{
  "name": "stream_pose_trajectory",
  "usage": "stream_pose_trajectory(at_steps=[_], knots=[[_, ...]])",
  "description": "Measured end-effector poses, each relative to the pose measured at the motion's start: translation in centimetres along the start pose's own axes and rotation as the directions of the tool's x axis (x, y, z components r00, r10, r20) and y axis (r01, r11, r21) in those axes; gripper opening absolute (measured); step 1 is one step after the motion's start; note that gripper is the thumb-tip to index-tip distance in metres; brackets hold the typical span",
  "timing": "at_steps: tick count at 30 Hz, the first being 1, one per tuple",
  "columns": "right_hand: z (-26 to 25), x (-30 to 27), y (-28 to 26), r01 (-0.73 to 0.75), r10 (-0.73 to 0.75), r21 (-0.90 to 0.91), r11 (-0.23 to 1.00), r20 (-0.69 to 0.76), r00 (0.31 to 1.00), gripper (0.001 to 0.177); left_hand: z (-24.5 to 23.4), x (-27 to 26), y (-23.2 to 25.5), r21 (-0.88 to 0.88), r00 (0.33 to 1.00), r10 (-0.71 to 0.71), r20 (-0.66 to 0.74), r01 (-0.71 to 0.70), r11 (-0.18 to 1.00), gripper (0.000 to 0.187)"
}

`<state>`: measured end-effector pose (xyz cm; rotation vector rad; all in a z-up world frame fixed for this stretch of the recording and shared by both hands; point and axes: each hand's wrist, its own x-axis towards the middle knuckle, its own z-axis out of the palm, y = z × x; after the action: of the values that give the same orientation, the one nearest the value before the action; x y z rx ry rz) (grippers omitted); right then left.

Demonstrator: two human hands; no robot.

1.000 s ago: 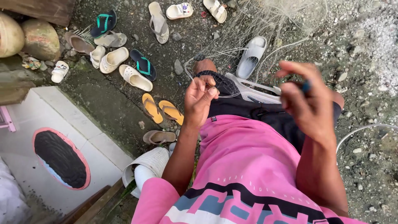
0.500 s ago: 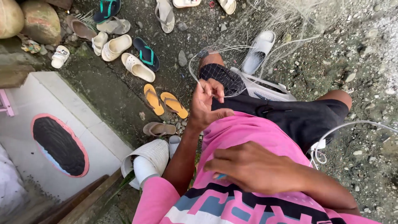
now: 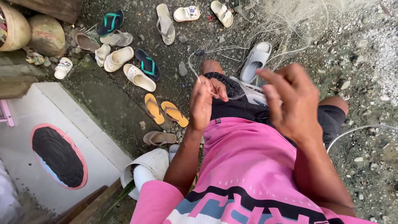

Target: Repairing a fishing net by tying knots and threading line using a small blue tool.

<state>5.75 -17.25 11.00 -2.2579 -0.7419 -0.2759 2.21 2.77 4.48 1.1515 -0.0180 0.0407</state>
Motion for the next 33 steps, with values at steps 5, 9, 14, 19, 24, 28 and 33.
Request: stream_pose_trajectory(at_steps=[5,9,14,19,24,28,33], knots=[[-0.5,0.0,-1.5,-0.039,0.031,0.162,0.986,0.050,0.998,0.029,0.6,-0.4,1.4,0.050,0.996,-0.045,0.082,0.041,0.998,0.028],[0.8,-0.8,-1.6,0.054,-0.051,-0.059,0.997,0.054,0.997,0.040,1.0,-1.0,2.2,0.071,0.988,-0.066,0.141,0.057,0.996,0.026],[2.3,-3.3,-3.2,0.086,-0.088,0.026,0.996,0.096,0.991,0.006,0.1,-1.2,0.8,0.153,0.988,0.092,0.124,-0.111,0.982,0.037],[1.9,-3.6,-6.2,0.243,-0.255,0.093,0.965,0.139,0.957,0.021,0.2,-2.7,0.5,0.217,0.985,0.133,0.112,-0.155,0.964,0.052],[-0.7,-1.9,-5.8,0.066,-0.192,0.505,0.861,0.202,0.960,0.022,0.9,-3.9,0.3,0.021,0.998,0.065,0.005,-0.065,0.998,0.023],[-1.5,-2.7,-2.1,-0.061,0.014,0.423,0.904,0.114,0.993,0.012,1.0,-3.9,-0.3,0.002,0.996,0.092,-0.009,-0.092,0.996,0.020],[1.3,-3.1,-0.3,0.119,-0.118,-0.024,0.993,0.026,0.993,0.039,0.8,-4.0,-0.7,0.011,0.996,0.084,-0.016,-0.084,0.996,0.019]])
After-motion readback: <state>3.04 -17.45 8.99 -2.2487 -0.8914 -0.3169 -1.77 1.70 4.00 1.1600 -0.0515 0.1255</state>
